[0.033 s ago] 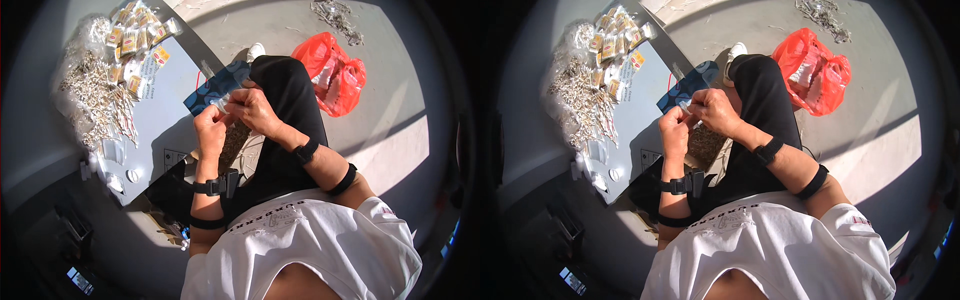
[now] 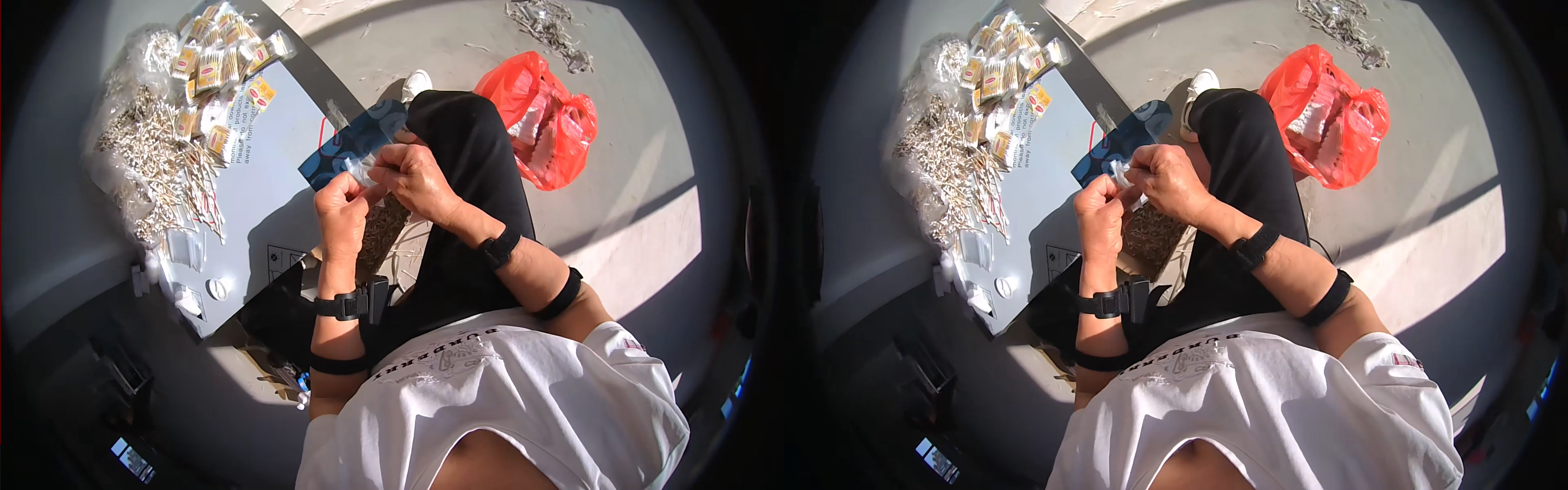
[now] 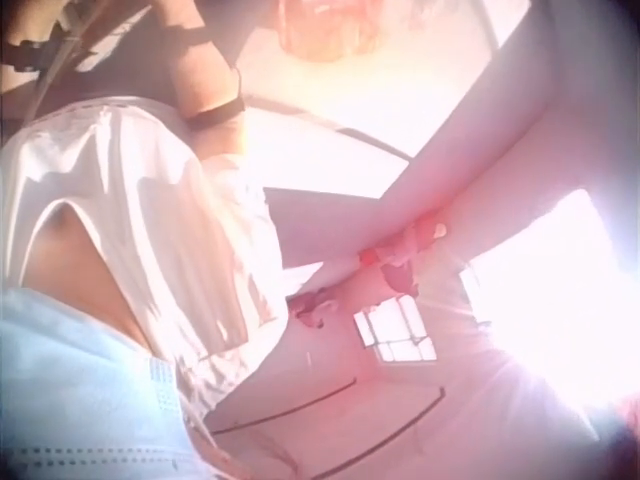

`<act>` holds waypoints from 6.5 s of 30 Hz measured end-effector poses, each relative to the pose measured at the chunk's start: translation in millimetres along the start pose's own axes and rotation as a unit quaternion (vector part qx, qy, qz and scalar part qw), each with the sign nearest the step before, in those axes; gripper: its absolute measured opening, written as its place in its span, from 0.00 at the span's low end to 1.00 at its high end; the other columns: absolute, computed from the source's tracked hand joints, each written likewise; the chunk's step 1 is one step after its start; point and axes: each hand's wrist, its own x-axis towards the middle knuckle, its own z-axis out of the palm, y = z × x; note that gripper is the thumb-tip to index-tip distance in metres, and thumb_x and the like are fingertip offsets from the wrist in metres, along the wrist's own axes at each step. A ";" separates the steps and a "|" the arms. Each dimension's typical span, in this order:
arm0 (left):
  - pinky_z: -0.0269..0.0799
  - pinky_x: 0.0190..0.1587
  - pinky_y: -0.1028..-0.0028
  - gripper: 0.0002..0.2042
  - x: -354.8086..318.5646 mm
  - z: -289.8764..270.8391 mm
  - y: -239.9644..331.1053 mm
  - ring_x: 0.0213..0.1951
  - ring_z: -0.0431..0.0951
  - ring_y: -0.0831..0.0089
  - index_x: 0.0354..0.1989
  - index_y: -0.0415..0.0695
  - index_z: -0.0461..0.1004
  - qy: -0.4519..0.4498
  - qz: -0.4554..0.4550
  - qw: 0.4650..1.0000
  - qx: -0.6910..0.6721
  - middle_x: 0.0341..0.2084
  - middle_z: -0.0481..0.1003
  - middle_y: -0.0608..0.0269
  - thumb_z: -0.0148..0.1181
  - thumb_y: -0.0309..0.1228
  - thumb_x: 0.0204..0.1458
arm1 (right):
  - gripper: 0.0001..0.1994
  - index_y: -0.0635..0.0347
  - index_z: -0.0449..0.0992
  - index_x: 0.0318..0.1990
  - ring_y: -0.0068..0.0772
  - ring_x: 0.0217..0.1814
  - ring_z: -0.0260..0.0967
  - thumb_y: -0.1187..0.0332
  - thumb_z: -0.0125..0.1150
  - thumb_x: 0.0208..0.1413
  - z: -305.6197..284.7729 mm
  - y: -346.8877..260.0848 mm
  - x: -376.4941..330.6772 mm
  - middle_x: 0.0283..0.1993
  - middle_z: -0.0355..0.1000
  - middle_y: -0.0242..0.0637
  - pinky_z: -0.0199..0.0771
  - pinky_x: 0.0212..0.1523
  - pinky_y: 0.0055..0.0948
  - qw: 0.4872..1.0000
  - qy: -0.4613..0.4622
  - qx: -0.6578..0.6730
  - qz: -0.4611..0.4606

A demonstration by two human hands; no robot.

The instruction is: Packaging several cotton swabs into paper sleeves and then into small plastic bags at a workbench.

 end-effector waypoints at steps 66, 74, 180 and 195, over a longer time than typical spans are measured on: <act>0.63 0.47 0.61 0.05 125.3 -13.8 9.5 0.44 0.66 0.63 0.27 0.46 0.75 -0.068 0.270 0.771 0.573 0.34 0.70 0.66 0.64 0.32 0.45 | 0.11 0.65 0.78 0.23 0.44 0.42 0.67 0.66 0.71 0.39 43.3 59.0 26.9 0.39 0.68 0.41 0.69 0.40 0.39 0.951 0.228 -0.111 0.176; 0.64 0.52 0.61 0.14 50.7 -61.7 -16.2 0.46 0.69 0.56 0.37 0.41 0.69 0.102 0.236 0.868 0.424 0.40 0.70 0.57 0.62 0.18 0.41 | 0.05 0.66 0.75 0.29 0.18 0.29 0.65 0.76 0.66 0.49 15.5 49.3 -2.1 0.31 0.71 0.31 0.66 0.31 0.18 0.945 0.210 0.197 0.157; 0.59 0.63 0.62 0.18 133.5 14.9 -12.8 0.61 0.63 0.53 0.53 0.36 0.70 -0.117 0.301 0.834 0.448 0.62 0.62 0.49 0.51 0.18 0.51 | 0.02 0.67 0.71 0.29 0.33 0.29 0.67 0.77 0.54 0.48 -112.0 100.4 106.4 0.30 0.72 0.41 0.68 0.29 0.27 0.716 0.191 0.661 0.122; 0.62 0.60 0.60 0.19 -5.6 -89.2 -41.2 0.59 0.65 0.49 0.56 0.35 0.65 0.283 0.178 0.815 0.474 0.57 0.65 0.44 0.45 0.15 0.54 | 0.02 0.66 0.67 0.25 0.33 0.28 0.60 0.80 0.54 0.45 -110.8 94.3 100.0 0.30 0.66 0.41 0.63 0.28 0.28 0.750 0.142 0.635 0.120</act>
